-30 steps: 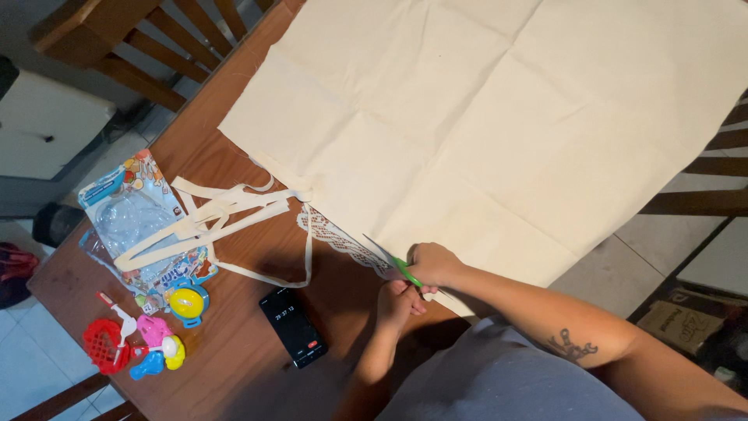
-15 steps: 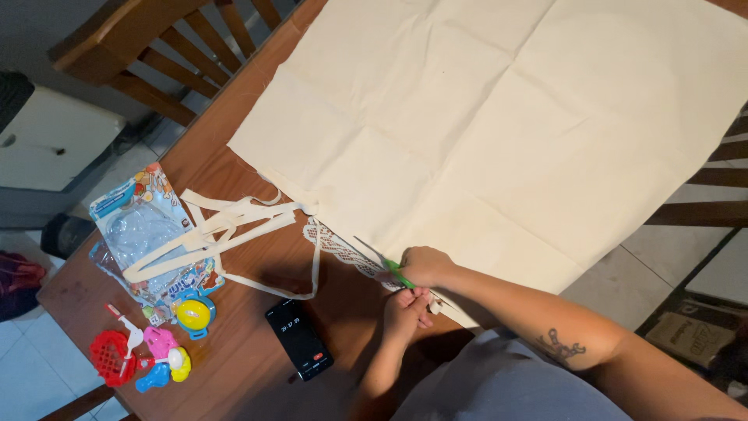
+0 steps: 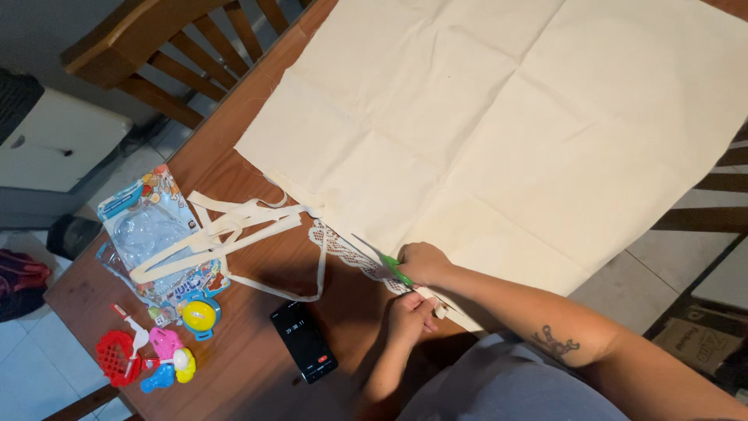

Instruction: The person spreads out a large piece of beige fabric on a wooden table and uses a pair of green scissors to cut along the edges, removing thin strips of material.

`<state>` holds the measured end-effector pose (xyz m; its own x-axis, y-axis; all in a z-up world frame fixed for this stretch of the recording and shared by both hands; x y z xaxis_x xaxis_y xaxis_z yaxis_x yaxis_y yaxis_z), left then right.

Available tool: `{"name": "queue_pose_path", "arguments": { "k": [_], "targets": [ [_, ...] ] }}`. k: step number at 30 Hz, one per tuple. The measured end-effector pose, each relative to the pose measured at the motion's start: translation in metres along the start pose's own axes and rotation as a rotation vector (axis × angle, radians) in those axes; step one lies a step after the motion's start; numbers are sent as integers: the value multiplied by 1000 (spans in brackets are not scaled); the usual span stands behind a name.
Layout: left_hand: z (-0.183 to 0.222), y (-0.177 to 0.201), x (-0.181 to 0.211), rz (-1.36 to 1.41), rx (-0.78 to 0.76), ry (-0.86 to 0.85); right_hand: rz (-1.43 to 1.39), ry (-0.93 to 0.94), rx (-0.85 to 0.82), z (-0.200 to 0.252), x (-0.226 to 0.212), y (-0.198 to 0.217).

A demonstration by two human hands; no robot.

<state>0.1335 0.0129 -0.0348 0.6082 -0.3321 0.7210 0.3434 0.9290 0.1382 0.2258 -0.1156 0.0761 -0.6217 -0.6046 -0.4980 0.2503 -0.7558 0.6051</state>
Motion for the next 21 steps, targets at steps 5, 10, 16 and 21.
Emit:
{"name": "queue_pose_path", "arguments": {
  "k": [5,10,16,21],
  "targets": [
    [30,7,53,-170,-14,55,-34,0,-35,5,-12,3],
    [33,8,61,-204,-27,40,20,-135,-143,17,-35,21],
    [25,24,68,-131,-111,78,-75,32,-54,-10,-17,5],
    [-5,123,169,-839,668,-341,-343,-51,-147,-8,-11,2]
  ]
}}
Point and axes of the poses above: each hand's wrist, its own z-axis away from the middle knuckle, its own y-axis out of the back of the hand, x = y × z, the point moved 6 cm from there along -z, towards the middle knuckle, and after that the axes turned 15 degrees about x, right-handed, at the moved point
